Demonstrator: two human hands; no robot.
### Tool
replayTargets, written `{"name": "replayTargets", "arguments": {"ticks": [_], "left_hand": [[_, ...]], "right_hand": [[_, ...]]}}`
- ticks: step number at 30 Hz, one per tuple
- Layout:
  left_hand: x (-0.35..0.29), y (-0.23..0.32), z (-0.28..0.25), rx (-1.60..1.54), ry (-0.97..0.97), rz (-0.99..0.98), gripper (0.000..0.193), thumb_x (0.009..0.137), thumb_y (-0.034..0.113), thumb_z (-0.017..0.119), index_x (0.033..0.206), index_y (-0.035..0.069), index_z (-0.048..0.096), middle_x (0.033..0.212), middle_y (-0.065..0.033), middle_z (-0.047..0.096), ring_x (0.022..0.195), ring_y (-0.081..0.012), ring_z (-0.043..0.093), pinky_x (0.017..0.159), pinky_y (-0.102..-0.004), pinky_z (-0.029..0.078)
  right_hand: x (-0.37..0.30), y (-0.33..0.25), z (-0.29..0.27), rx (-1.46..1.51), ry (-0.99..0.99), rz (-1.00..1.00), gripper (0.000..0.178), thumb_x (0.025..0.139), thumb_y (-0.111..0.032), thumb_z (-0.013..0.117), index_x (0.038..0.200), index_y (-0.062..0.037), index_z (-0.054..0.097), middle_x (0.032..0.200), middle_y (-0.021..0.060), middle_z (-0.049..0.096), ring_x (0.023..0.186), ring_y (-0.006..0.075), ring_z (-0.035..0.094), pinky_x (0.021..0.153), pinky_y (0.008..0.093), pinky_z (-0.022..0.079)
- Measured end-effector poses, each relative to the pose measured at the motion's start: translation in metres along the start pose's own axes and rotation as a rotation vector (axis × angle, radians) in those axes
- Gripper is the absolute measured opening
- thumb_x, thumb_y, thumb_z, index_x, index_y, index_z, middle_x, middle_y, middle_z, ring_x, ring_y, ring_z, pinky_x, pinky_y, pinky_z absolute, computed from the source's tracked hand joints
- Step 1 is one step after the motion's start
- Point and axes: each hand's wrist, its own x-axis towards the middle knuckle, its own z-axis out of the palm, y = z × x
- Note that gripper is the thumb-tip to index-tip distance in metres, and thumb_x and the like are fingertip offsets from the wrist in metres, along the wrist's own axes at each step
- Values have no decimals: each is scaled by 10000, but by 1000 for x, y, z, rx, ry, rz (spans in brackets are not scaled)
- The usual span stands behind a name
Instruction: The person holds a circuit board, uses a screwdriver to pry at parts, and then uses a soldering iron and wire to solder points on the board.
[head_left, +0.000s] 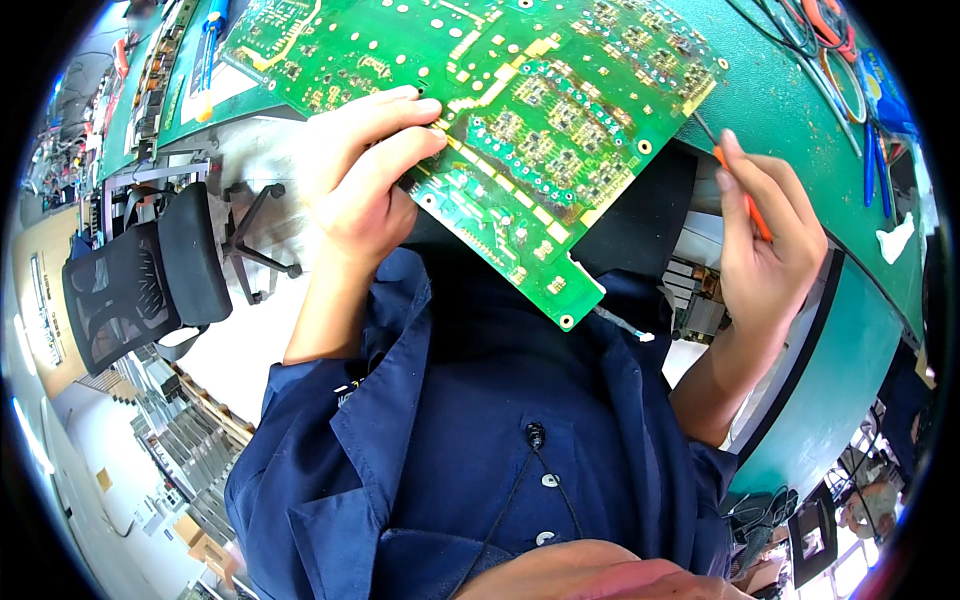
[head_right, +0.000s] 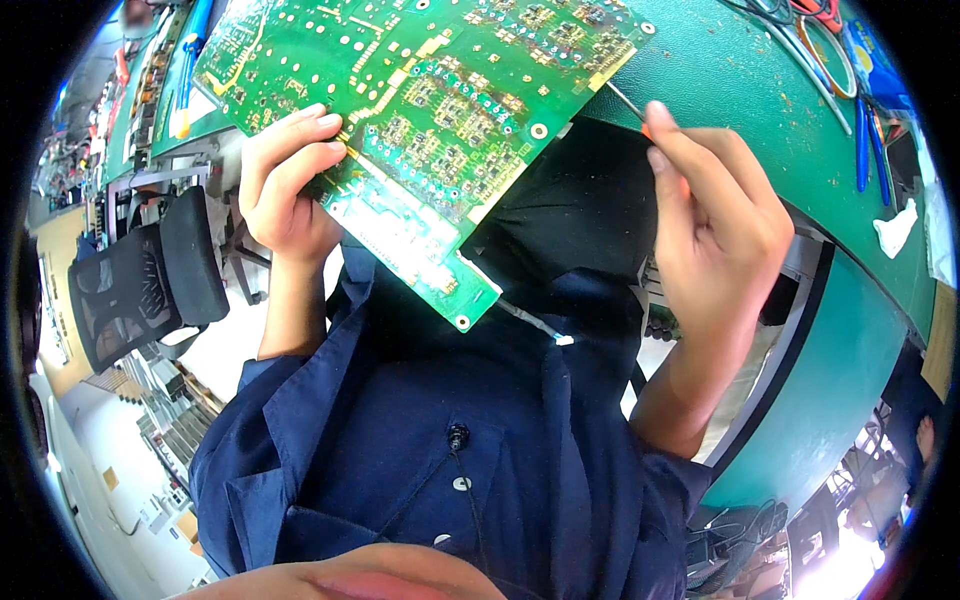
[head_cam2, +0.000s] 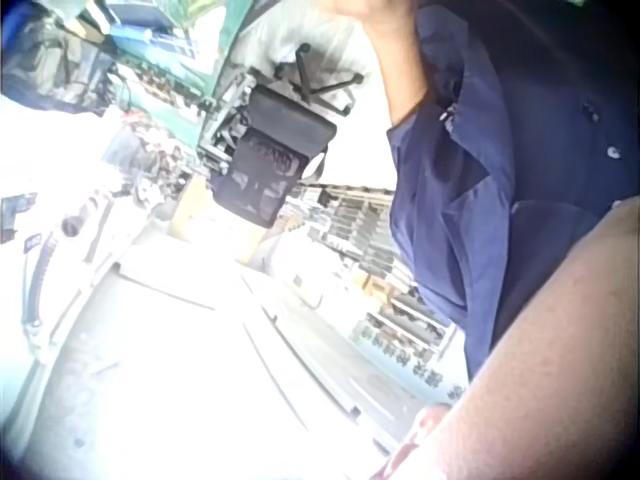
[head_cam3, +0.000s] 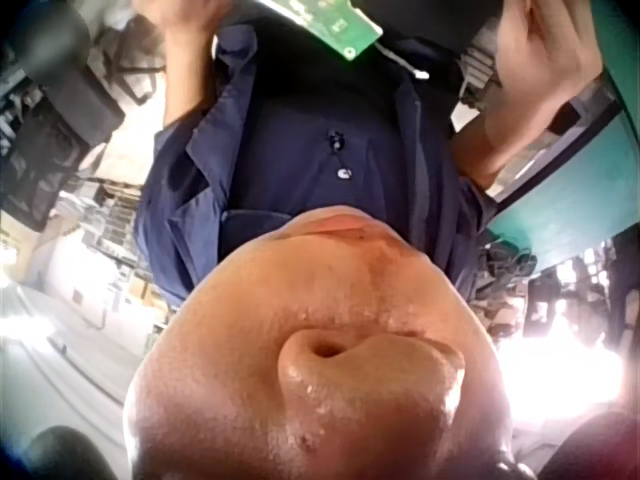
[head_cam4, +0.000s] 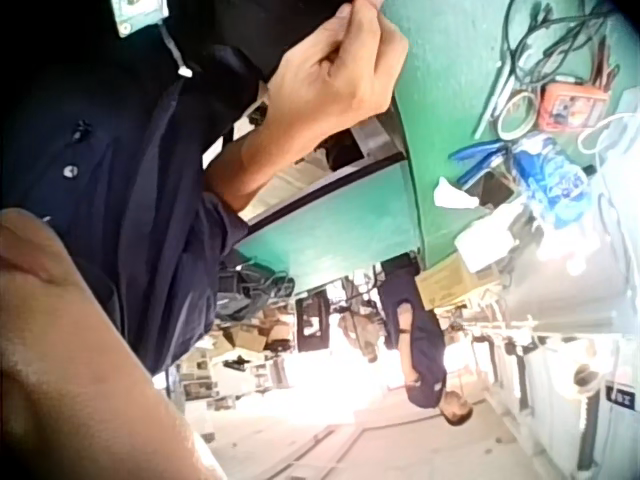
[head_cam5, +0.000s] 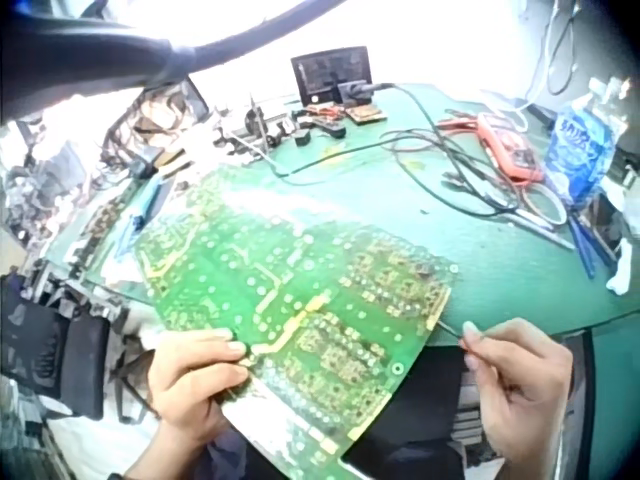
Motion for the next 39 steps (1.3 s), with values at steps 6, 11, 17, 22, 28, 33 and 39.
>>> {"name": "replayTargets", "arguments": {"ticks": [6,11,17,22,28,33,39], "left_hand": [[3,-1,0,-6,-17,10,117,710,32,705,814,80,730,932,-63,745,884,-248,719,746,-318,529],[2,1,-1,5,-17,4,143,706,10,686,824,78,730,938,-66,744,897,-246,714,759,-316,525],[3,3,-4,-33,-66,-26,293,601,6,719,881,90,728,1010,-75,721,942,-266,688,794,-340,520],[13,33,-9,-32,-146,-2,357,587,124,767,942,157,742,1058,-58,682,990,-288,648,862,-420,486],[21,45,5,-78,-174,107,303,631,158,745,934,155,735,1020,-33,686,932,-238,652,825,-393,468],[21,44,7,-128,-120,172,248,662,131,728,910,115,724,926,-42,688,857,-239,664,730,-368,496],[39,42,4,-81,-27,280,241,671,134,721,910,99,724,909,-48,695,841,-237,676,688,-358,539]], "right_hand": [[9,-1,-10,38,-64,63,202,870,62,676,1043,-11,751,776,44,627,600,67,460,492,215,332],[10,-6,-12,-12,-118,67,215,870,47,679,1061,-24,749,756,64,606,605,89,480,504,228,346],[7,-6,-4,1,-66,74,228,874,34,677,1077,-43,749,757,82,620,608,125,516,514,241,382],[-11,-3,-9,-21,-13,152,204,881,-1,692,1079,-24,732,818,97,669,687,146,593,636,254,461],[-29,6,-16,71,182,313,180,880,-47,735,1049,9,713,801,50,650,722,95,576,664,225,450],[-10,-1,-14,115,128,237,251,832,-44,787,1061,12,701,867,67,636,774,104,586,673,224,467],[22,4,3,71,131,13,366,786,-44,819,1124,3,687,1058,132,672,911,210,650,783,292,522]]}}
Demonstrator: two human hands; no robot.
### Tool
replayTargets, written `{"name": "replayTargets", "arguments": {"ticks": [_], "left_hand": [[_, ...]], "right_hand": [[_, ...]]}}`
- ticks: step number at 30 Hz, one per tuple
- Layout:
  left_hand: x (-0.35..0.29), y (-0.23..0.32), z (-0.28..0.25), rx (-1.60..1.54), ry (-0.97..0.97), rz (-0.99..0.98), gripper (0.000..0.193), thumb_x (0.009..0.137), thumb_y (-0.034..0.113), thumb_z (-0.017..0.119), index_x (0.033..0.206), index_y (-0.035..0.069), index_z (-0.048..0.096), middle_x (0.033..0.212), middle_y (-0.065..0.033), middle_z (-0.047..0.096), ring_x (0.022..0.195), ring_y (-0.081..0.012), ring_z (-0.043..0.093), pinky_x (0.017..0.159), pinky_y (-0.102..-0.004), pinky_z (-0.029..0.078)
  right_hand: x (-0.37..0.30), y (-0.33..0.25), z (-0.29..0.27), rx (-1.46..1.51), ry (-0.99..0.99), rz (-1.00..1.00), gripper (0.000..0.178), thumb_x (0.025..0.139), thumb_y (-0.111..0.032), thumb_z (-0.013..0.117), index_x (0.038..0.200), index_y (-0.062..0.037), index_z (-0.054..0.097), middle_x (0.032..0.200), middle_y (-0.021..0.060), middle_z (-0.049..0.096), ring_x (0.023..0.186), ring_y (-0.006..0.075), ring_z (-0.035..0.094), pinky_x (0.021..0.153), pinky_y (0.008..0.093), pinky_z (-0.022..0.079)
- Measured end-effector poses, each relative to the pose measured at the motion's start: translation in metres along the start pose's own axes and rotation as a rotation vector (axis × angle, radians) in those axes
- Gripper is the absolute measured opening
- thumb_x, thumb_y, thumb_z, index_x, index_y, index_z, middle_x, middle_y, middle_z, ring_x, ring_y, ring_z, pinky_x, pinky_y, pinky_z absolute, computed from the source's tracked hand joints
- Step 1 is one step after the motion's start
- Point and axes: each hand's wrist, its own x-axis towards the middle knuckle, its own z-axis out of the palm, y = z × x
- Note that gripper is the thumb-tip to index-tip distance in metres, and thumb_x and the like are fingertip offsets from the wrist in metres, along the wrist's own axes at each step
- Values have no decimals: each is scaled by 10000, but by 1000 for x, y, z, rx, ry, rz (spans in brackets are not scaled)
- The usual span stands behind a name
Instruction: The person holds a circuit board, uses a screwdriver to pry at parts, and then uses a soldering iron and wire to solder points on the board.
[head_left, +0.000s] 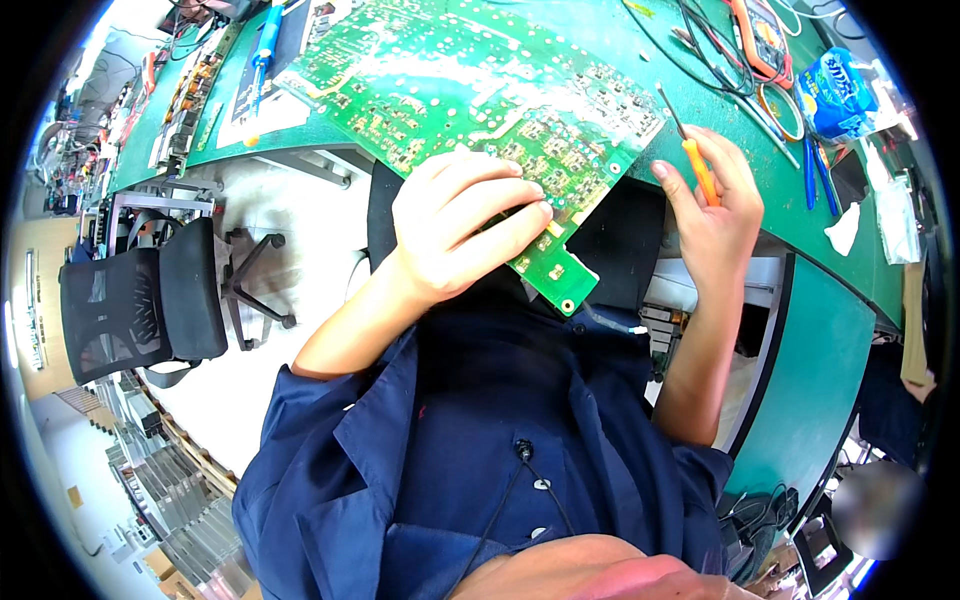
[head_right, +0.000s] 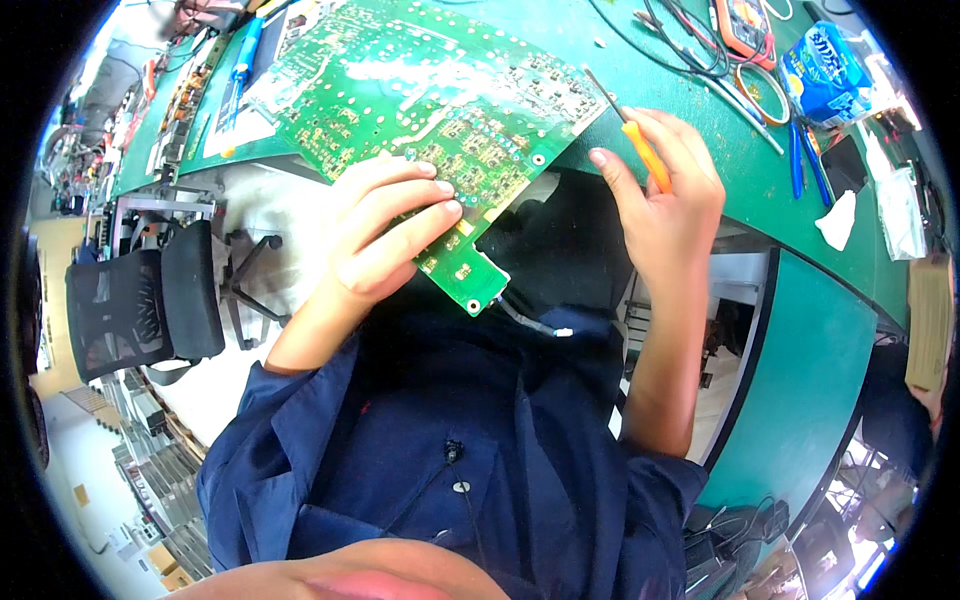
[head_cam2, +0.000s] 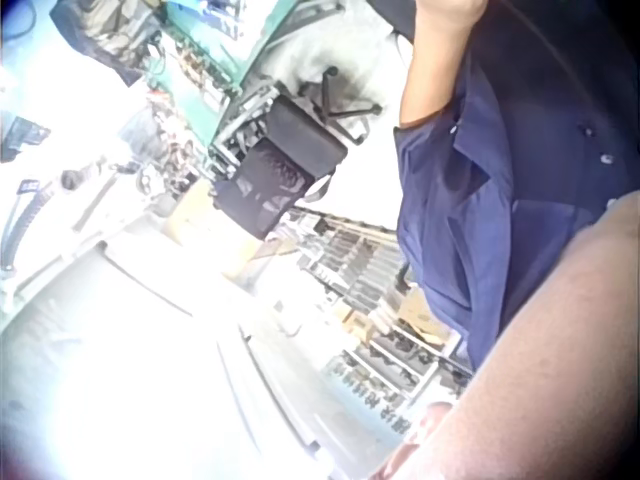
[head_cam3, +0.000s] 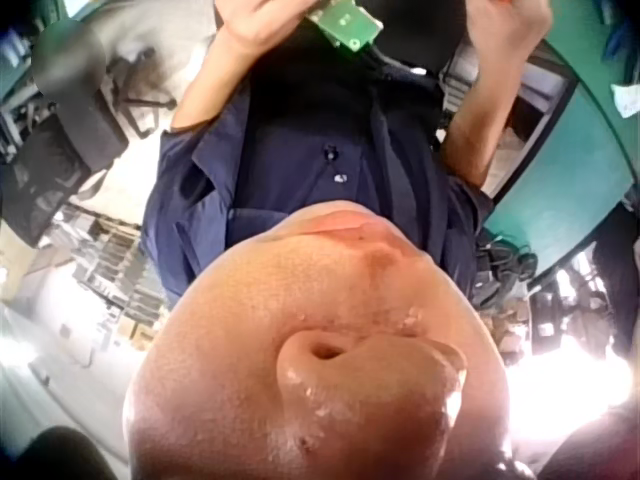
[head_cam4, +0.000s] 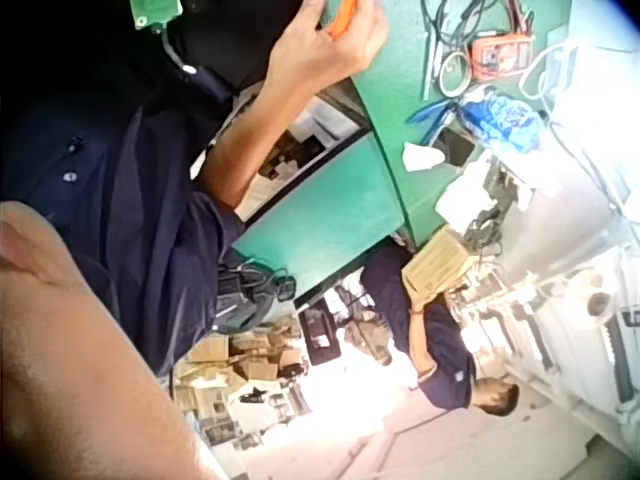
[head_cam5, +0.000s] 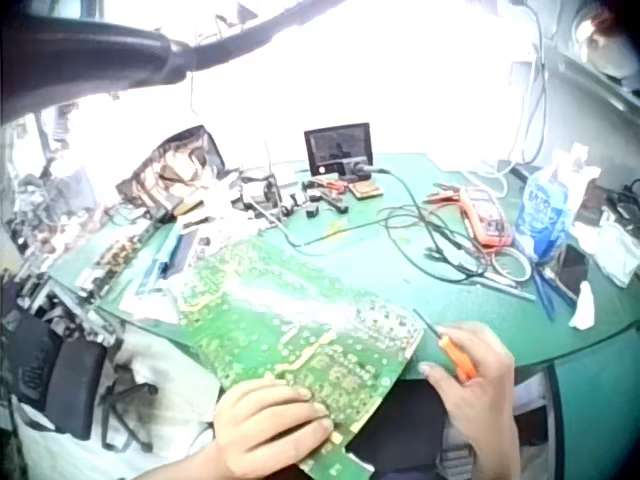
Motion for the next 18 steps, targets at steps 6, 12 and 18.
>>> {"name": "replayTargets", "arguments": {"ticks": [6,12,18], "left_hand": [[-1,2,0,-20,40,-34,204,682,127,718,884,102,727,900,-35,696,860,-226,680,680,-345,534],[2,1,-7,-50,15,-45,212,649,99,738,859,72,738,890,-61,714,836,-247,699,712,-346,556],[27,-9,-27,-56,58,-24,224,640,77,742,861,42,732,882,-89,712,822,-268,708,687,-347,566]], "right_hand": [[9,8,12,219,-89,186,406,807,-61,799,1181,23,665,1078,154,693,987,216,679,891,325,535],[10,11,16,158,-87,111,361,844,-71,766,1183,6,668,1052,151,702,973,217,678,861,326,529],[27,-1,22,68,48,-65,319,877,-125,745,1169,-17,676,1015,137,699,891,230,673,802,325,509]]}}
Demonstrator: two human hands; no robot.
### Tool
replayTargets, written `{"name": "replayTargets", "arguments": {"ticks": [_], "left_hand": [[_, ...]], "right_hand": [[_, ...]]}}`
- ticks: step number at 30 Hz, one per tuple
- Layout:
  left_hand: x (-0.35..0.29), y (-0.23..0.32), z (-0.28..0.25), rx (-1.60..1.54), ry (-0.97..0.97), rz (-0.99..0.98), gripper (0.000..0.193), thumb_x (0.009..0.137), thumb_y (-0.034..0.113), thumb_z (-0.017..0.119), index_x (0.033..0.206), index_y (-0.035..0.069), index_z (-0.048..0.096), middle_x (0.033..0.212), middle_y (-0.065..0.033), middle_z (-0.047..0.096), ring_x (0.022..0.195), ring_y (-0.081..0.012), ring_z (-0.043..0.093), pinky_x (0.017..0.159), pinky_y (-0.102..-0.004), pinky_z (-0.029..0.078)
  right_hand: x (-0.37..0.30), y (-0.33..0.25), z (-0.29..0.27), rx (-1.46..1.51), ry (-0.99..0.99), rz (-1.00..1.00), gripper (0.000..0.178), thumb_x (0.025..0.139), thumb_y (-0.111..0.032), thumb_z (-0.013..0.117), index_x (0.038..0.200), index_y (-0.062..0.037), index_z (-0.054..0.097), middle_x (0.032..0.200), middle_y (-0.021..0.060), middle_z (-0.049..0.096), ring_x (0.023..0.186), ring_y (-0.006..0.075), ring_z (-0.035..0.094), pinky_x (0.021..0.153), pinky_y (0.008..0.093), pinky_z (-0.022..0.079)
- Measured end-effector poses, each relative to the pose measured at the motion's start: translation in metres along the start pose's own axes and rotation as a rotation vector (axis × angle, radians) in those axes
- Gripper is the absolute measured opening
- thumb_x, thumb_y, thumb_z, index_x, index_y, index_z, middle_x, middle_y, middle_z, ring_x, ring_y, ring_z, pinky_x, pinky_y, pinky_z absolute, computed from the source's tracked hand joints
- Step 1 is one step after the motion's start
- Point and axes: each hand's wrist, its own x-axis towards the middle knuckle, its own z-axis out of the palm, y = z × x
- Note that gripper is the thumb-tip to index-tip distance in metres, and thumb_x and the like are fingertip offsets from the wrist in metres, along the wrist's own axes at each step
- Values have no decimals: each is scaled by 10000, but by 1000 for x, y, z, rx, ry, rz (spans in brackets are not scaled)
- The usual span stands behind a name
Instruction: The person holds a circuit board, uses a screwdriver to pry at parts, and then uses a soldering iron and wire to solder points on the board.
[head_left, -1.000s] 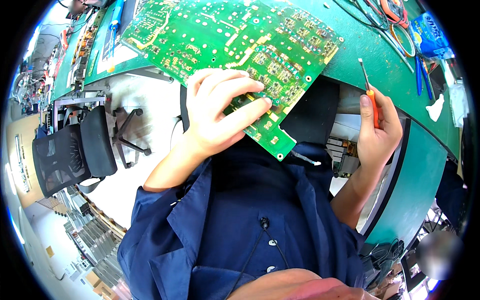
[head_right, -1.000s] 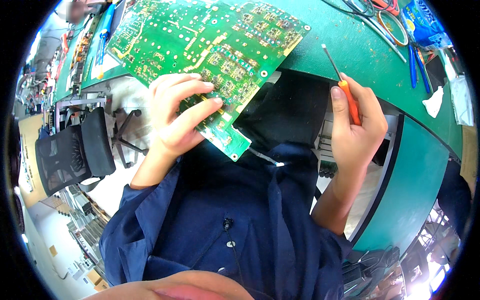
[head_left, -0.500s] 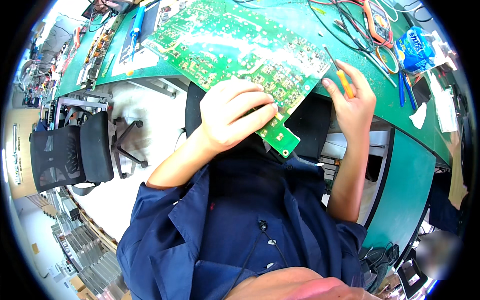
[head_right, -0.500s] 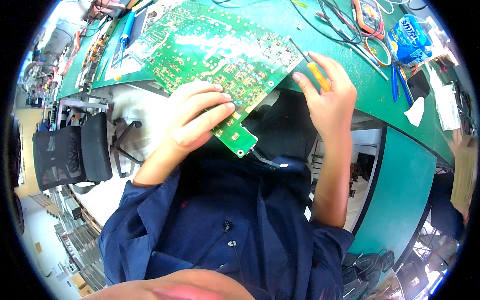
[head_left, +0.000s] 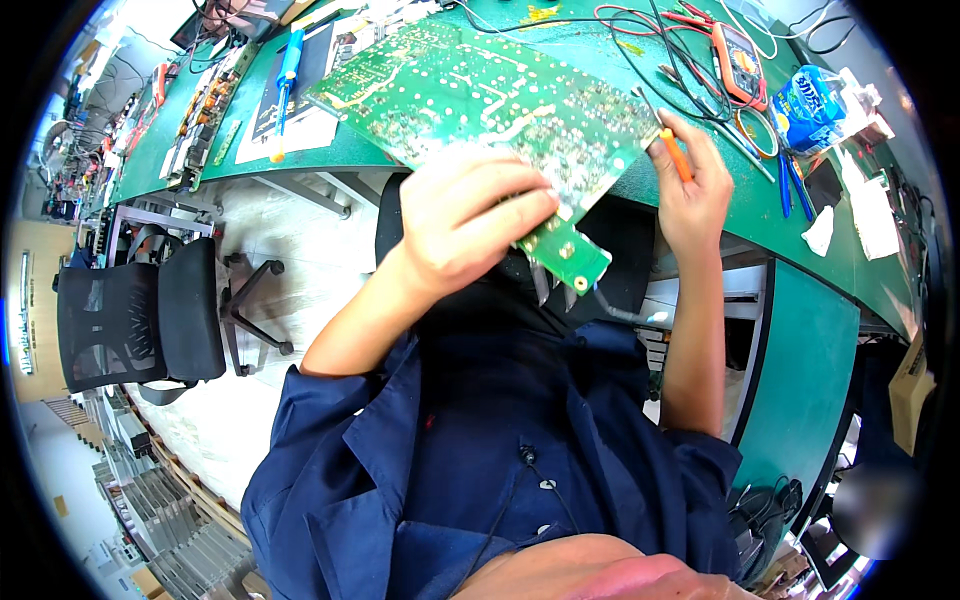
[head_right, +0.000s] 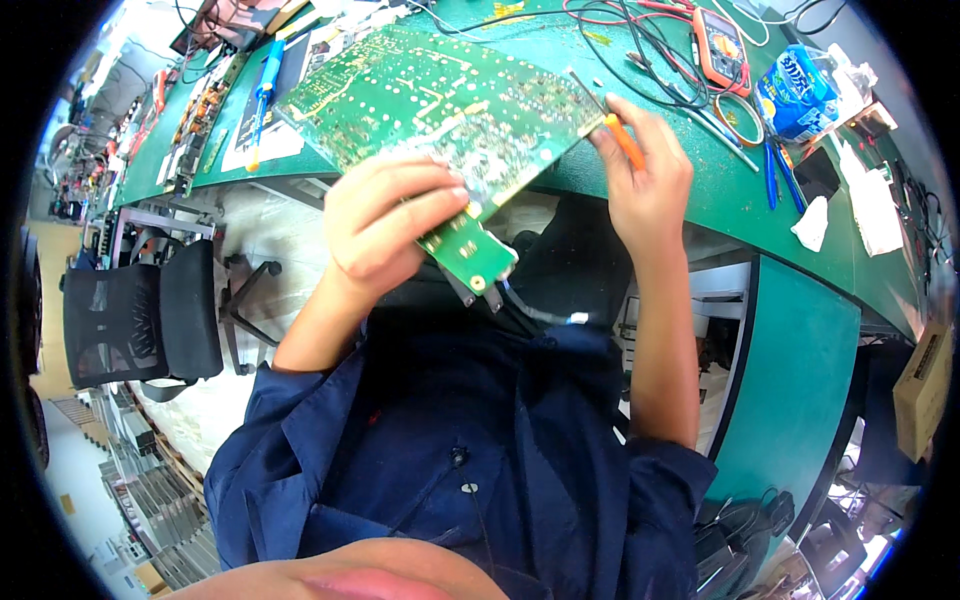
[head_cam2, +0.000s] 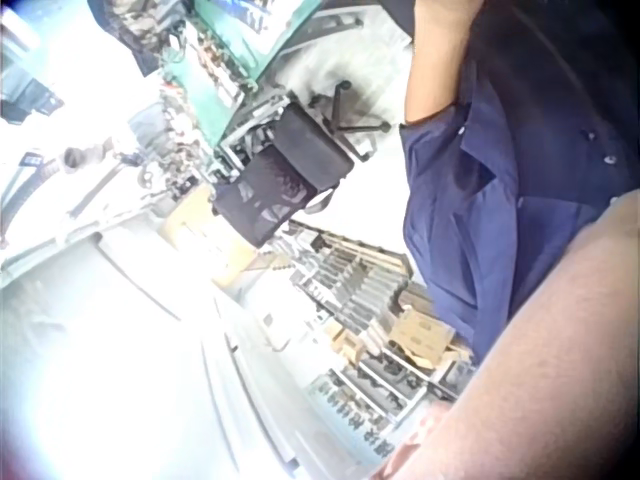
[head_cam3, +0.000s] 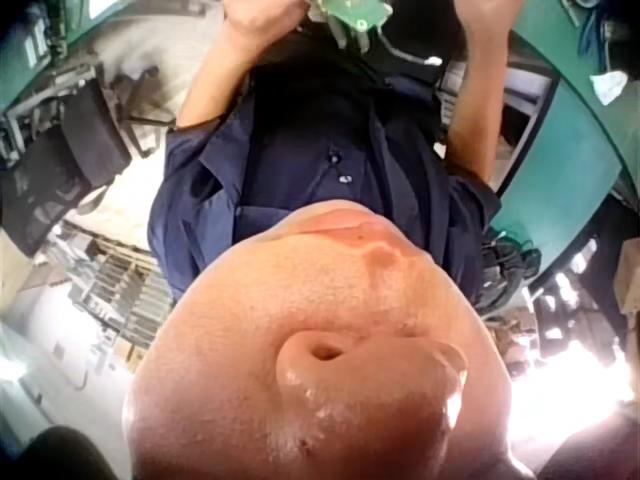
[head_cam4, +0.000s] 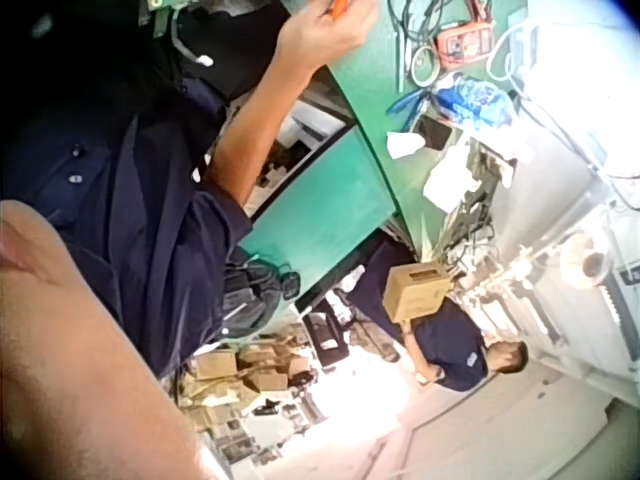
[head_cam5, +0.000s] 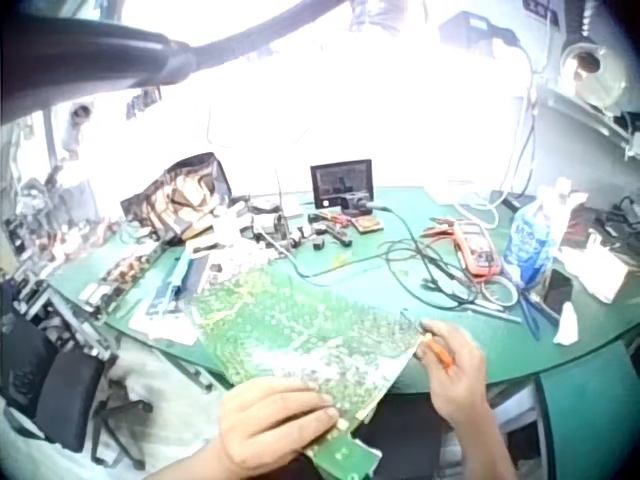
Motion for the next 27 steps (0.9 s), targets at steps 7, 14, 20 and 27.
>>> {"name": "replayTargets", "arguments": {"ticks": [7,14,20,27], "left_hand": [[35,-26,-30,68,310,-41,260,660,-44,712,914,10,723,873,-120,715,762,-254,699,666,-313,556],[65,-74,-58,30,573,-103,211,802,-36,706,1004,-84,667,889,-56,716,801,-88,652,783,-225,521],[95,-90,-59,-296,684,-188,208,817,-95,671,1024,-86,675,912,-56,718,817,-81,648,791,-215,511],[109,-88,-68,-416,777,-212,159,863,-74,643,1021,-72,666,934,-84,704,841,-143,679,815,-293,553]], "right_hand": [[36,-23,14,419,158,139,294,955,-208,701,1179,-18,686,992,54,667,843,81,612,717,232,478],[96,-21,45,783,-10,248,327,994,-257,629,1191,1,662,1009,64,692,685,49,474,599,208,378],[160,0,92,1147,-259,344,357,1064,-424,445,952,-97,535,606,-16,432,487,88,365,454,249,272],[186,-28,100,1310,-340,323,294,1069,-331,444,920,-146,615,719,-49,556,497,45,358,447,221,264]]}}
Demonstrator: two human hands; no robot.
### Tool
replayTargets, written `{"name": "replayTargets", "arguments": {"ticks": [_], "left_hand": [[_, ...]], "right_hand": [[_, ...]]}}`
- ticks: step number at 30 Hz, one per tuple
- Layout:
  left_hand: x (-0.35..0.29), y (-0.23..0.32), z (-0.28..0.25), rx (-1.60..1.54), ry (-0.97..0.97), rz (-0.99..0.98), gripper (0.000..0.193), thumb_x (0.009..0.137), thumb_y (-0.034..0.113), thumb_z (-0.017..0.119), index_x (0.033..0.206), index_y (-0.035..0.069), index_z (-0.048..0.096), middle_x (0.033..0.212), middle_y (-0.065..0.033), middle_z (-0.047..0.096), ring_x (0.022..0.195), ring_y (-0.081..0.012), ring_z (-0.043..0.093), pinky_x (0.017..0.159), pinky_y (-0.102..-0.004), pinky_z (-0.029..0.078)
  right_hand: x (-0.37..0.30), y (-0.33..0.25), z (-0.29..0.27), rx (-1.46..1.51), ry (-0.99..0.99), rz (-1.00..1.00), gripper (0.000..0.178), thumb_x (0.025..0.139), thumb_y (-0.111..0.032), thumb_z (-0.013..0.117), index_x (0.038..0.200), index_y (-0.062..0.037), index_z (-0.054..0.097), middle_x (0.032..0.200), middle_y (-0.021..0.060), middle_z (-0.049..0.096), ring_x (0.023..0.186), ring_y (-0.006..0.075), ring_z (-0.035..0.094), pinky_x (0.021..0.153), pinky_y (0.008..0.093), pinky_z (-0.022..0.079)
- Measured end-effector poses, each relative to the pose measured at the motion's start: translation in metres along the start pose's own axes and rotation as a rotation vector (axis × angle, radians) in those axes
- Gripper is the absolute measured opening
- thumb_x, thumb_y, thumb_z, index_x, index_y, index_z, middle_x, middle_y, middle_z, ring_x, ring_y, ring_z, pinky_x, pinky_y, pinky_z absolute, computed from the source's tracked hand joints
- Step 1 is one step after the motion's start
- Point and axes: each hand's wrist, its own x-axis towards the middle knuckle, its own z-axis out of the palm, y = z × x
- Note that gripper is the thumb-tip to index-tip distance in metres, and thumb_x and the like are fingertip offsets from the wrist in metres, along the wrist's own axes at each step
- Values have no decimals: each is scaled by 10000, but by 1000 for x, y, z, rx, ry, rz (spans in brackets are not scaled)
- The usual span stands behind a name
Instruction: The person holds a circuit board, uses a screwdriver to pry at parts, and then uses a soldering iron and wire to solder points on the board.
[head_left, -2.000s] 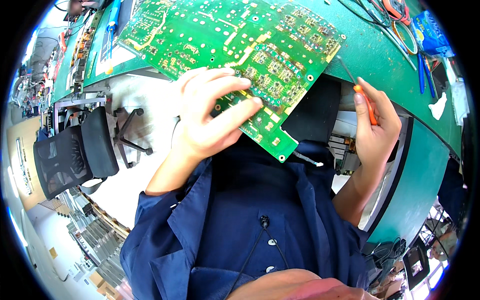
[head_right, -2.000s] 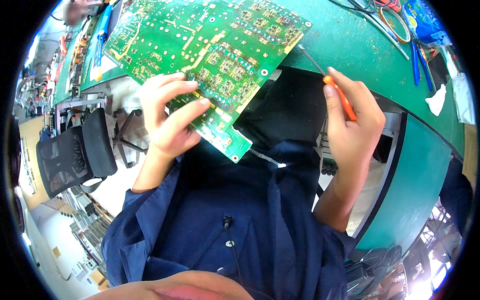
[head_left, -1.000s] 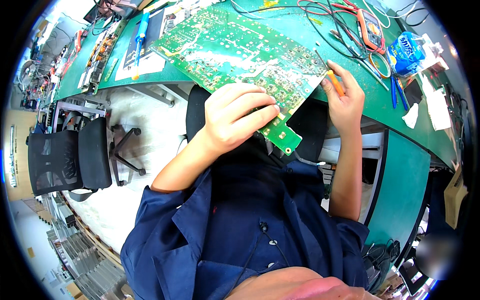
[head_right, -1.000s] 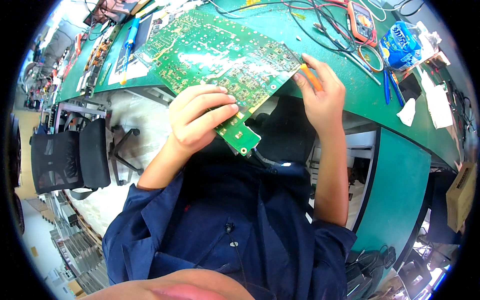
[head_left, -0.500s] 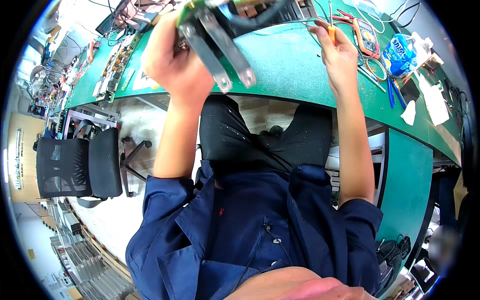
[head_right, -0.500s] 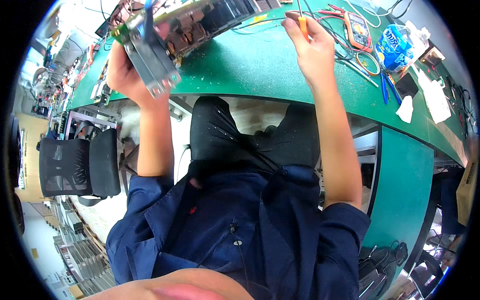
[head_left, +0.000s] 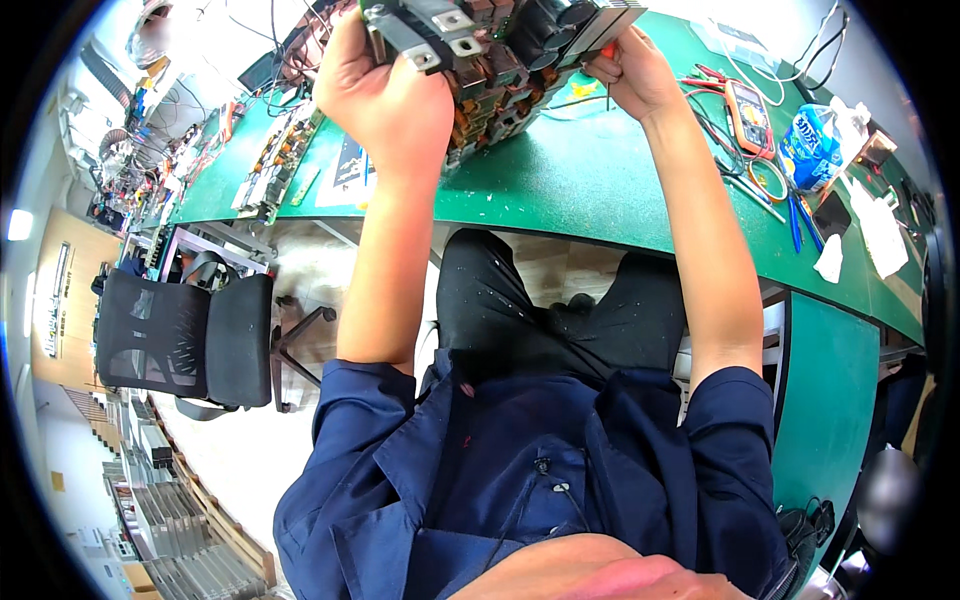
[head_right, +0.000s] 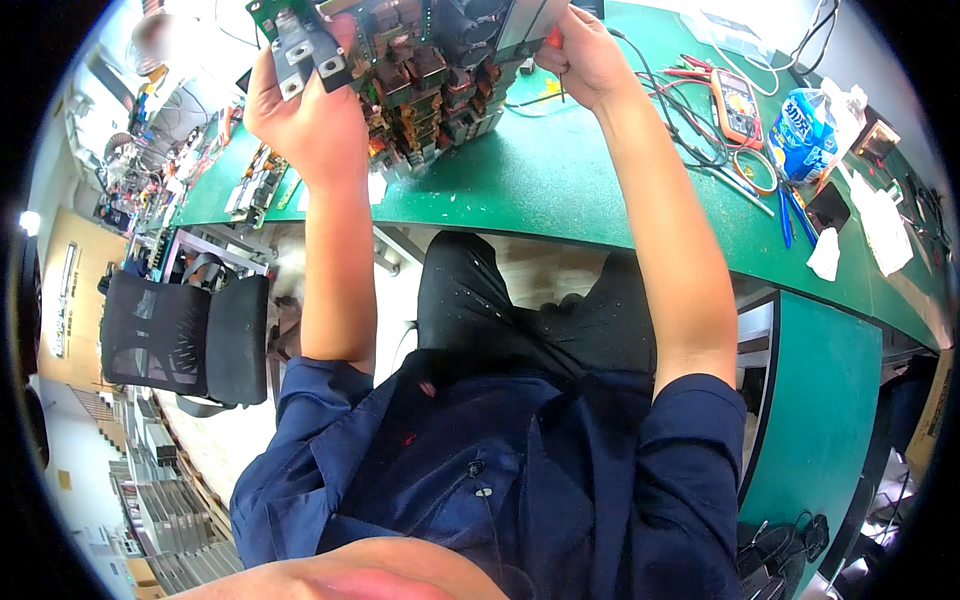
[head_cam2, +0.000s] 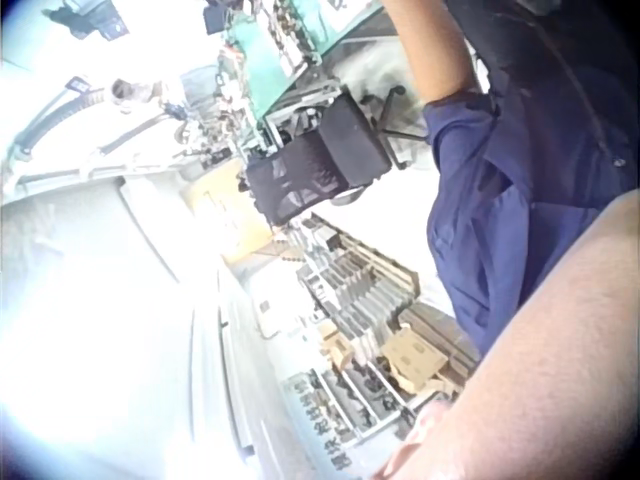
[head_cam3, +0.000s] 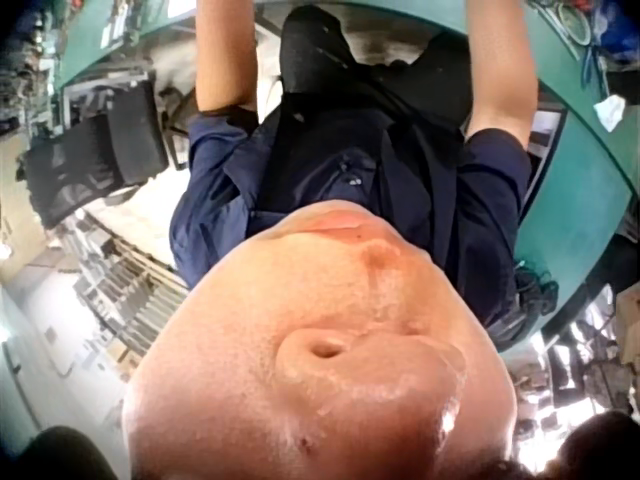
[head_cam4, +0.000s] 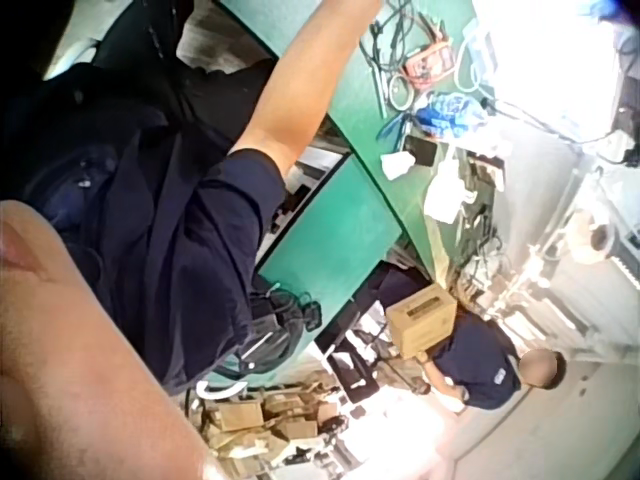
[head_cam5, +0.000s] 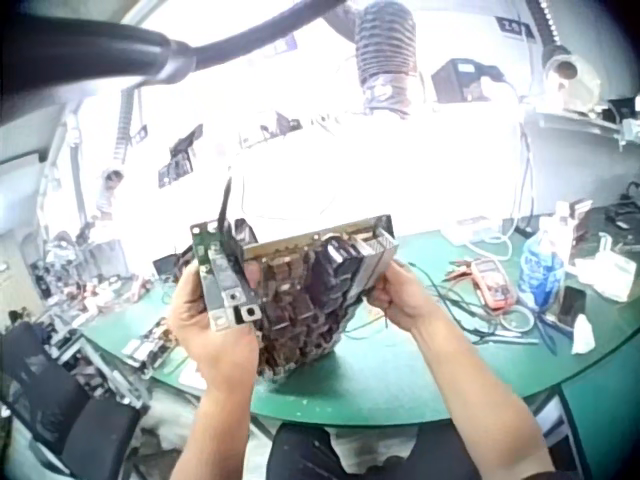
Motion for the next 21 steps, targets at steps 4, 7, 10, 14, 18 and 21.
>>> {"name": "replayTargets", "arguments": {"ticks": [4,7,10,14,18,21], "left_hand": [[1,5,1,24,140,-38,130,862,-104,669,989,-79,663,948,-102,695,854,-149,677,884,-308,569],[0,10,1,-48,208,-74,179,846,-99,676,1019,-55,663,921,-71,690,845,-117,668,839,-281,569],[-1,22,7,-175,264,-113,197,888,-124,616,1076,-66,629,995,-76,675,895,-136,672,901,-306,579],[-2,34,15,-80,384,-230,221,911,-102,608,1127,-57,600,1024,-88,667,957,-146,664,950,-305,558],[-9,35,16,-100,452,-270,193,942,-45,611,1134,-45,587,1056,-83,656,983,-123,641,982,-292,520],[-20,32,11,-209,545,-340,156,981,69,632,1111,-12,604,1062,-57,645,986,-86,584,886,-254,467]], "right_hand": [[4,-29,5,-86,-12,29,237,1056,-303,476,980,-153,643,749,-49,601,499,40,341,447,213,260],[11,-55,22,-278,34,38,245,1053,-303,480,991,-139,652,753,-52,606,489,31,333,431,212,242],[2,-85,41,-391,-40,86,258,1044,-281,491,1012,-117,687,744,-46,620,472,32,354,422,207,253],[13,-116,61,-505,-47,103,259,1031,-248,497,990,-101,706,712,-39,615,460,38,367,421,212,270],[35,-132,76,-690,-59,118,225,971,-220,539,910,-83,707,662,-16,580,457,58,376,426,250,251],[45,-136,94,-770,-97,148,204,933,-195,554,844,-71,689,639,-12,542,465,71,369,438,263,234]]}}
